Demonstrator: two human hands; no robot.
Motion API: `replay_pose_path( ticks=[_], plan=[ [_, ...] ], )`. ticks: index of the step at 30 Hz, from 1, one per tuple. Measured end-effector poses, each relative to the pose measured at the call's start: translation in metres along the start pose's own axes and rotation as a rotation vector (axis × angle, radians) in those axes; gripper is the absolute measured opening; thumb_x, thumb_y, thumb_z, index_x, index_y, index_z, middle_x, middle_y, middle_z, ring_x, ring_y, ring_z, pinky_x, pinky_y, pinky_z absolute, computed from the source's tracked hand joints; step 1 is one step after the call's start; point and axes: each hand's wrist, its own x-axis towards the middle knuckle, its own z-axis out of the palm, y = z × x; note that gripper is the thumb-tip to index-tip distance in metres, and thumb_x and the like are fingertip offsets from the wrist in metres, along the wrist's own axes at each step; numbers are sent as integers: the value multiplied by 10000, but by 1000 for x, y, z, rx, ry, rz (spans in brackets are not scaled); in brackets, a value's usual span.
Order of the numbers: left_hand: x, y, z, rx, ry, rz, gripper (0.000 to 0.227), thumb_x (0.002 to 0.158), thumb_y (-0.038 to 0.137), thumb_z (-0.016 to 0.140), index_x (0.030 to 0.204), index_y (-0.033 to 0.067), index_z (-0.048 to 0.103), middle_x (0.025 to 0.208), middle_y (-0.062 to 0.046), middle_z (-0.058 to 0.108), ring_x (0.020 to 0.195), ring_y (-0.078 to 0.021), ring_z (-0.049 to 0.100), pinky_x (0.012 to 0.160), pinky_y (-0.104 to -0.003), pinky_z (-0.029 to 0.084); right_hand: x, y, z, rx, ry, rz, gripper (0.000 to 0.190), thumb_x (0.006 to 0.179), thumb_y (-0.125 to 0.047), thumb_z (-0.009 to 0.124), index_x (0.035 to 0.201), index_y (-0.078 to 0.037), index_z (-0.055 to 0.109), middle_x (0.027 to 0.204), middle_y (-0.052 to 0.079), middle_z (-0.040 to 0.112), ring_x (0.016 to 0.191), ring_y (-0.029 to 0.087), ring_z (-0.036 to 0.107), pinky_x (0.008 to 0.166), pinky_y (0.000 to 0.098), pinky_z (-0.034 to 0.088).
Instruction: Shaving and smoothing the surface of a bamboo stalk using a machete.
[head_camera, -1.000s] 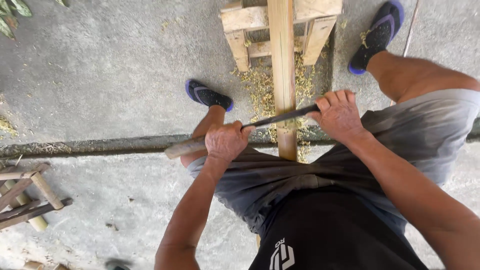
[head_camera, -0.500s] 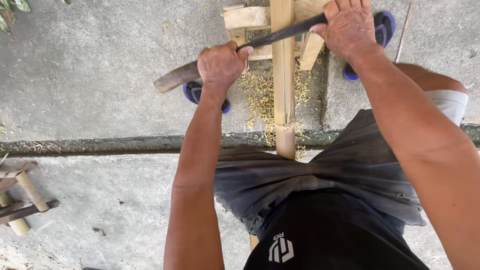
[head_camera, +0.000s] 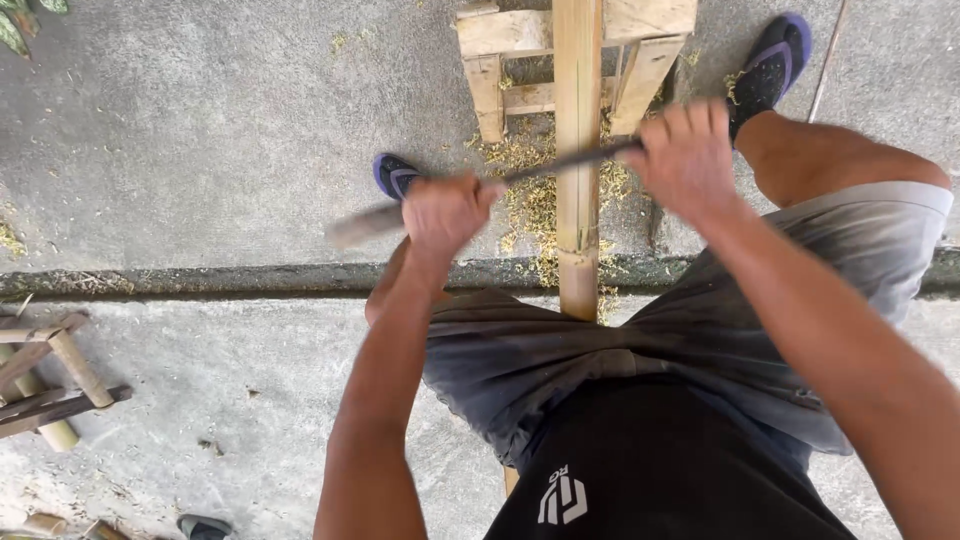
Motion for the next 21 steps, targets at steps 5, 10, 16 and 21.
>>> replay_pose_path(
  ticks=[5,10,16,21],
  plan=[
    [77,-31,22,128,-37,-114,654,999,701,350,639,217,605,435,48,482,353,-119,454,443,-364,453,96,53,7,-23,16,18,522,1102,-591,578,1198,-92,697,1167,106,611,1256,294,505,1108,511,298],
    [36,-7,0,18,-119,-138,634,1019,654,395,644,189,607,448,19,524,364,-139,503,484,-384,474,65,23,-17,-114,-118,14,570,1094,-633,531,1225,-106,706,1114,79,601,1185,265,506,1132,490,290],
    [-43,24,-17,-70,-182,-126,588,1004,600,533,643,143,609,512,-53,579,430,-250,576,489,-421,481,-26,-21,-7,-68,-208,14,545,1081,-622,517,1202,-124,701,1088,69,597,1100,259,519,1111,498,319],
    [-84,38,-32,-108,-204,-75,573,978,583,583,630,129,620,493,-56,576,444,-251,592,543,-435,494,-83,-50,-5,-14,-84,30,539,1016,-615,511,1154,-123,681,1111,67,612,1129,252,525,1115,493,338]
  ],
)
